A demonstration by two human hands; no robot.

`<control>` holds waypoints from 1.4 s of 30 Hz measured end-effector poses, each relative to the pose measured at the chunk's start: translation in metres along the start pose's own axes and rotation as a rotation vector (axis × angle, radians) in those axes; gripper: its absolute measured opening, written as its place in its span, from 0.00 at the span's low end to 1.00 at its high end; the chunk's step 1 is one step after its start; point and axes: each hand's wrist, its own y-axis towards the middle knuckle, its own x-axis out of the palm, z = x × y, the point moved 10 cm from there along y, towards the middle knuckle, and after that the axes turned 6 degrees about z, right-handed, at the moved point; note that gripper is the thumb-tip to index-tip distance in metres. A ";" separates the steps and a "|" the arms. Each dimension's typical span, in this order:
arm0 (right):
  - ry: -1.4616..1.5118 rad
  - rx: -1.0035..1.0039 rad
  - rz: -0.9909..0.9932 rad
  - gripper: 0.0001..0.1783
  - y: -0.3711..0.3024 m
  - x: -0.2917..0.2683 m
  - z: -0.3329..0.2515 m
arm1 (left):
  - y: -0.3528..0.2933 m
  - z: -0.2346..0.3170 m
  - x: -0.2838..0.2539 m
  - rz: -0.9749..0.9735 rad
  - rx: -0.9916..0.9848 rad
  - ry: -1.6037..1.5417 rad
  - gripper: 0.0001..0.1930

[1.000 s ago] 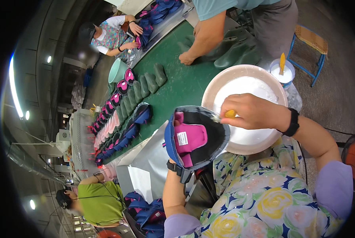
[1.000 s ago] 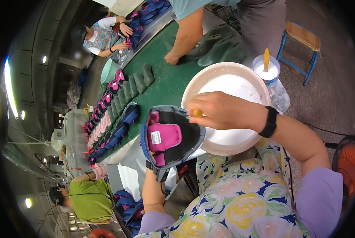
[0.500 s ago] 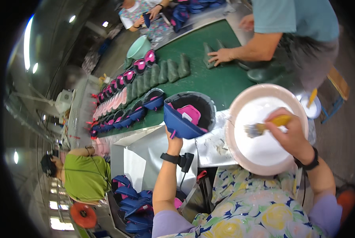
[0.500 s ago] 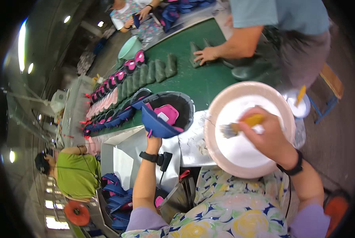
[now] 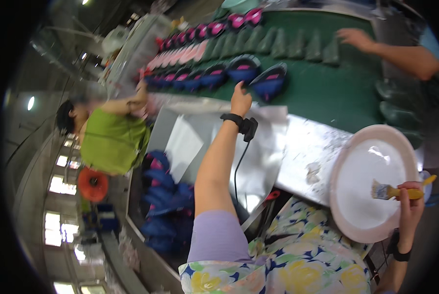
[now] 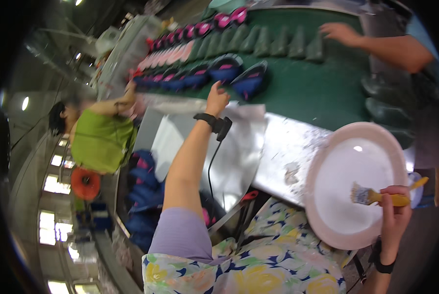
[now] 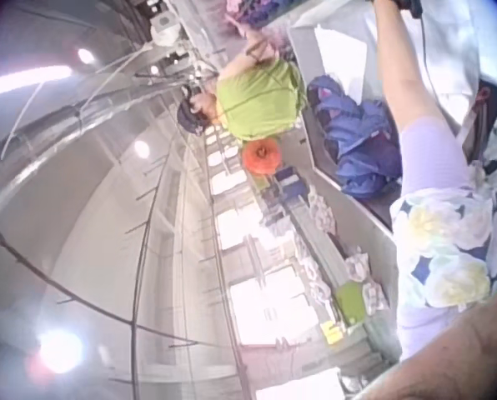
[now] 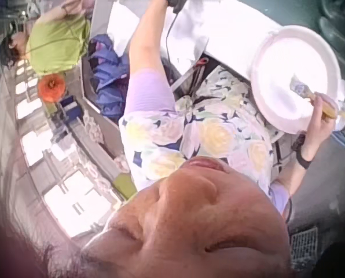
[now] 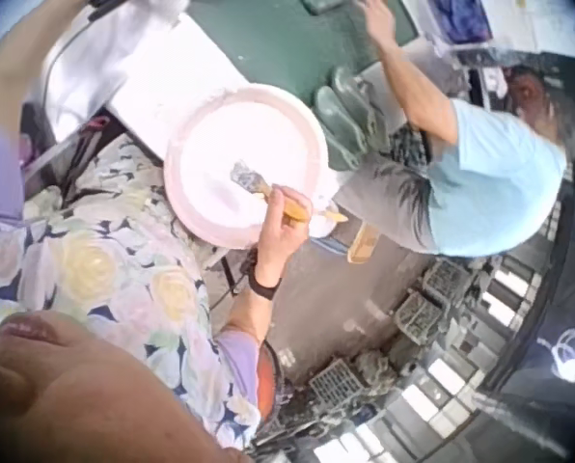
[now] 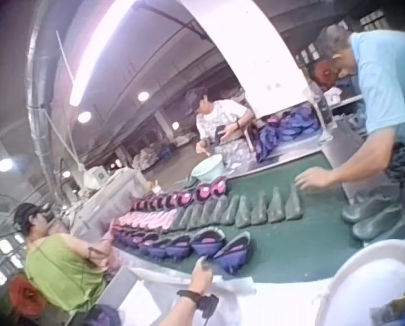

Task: Apply adhesive to the interior edges of shoe uppers using a brush.

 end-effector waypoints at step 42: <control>-0.340 -0.260 -0.525 0.11 -0.025 0.122 -0.015 | -0.249 0.134 0.024 -0.983 0.765 0.464 0.24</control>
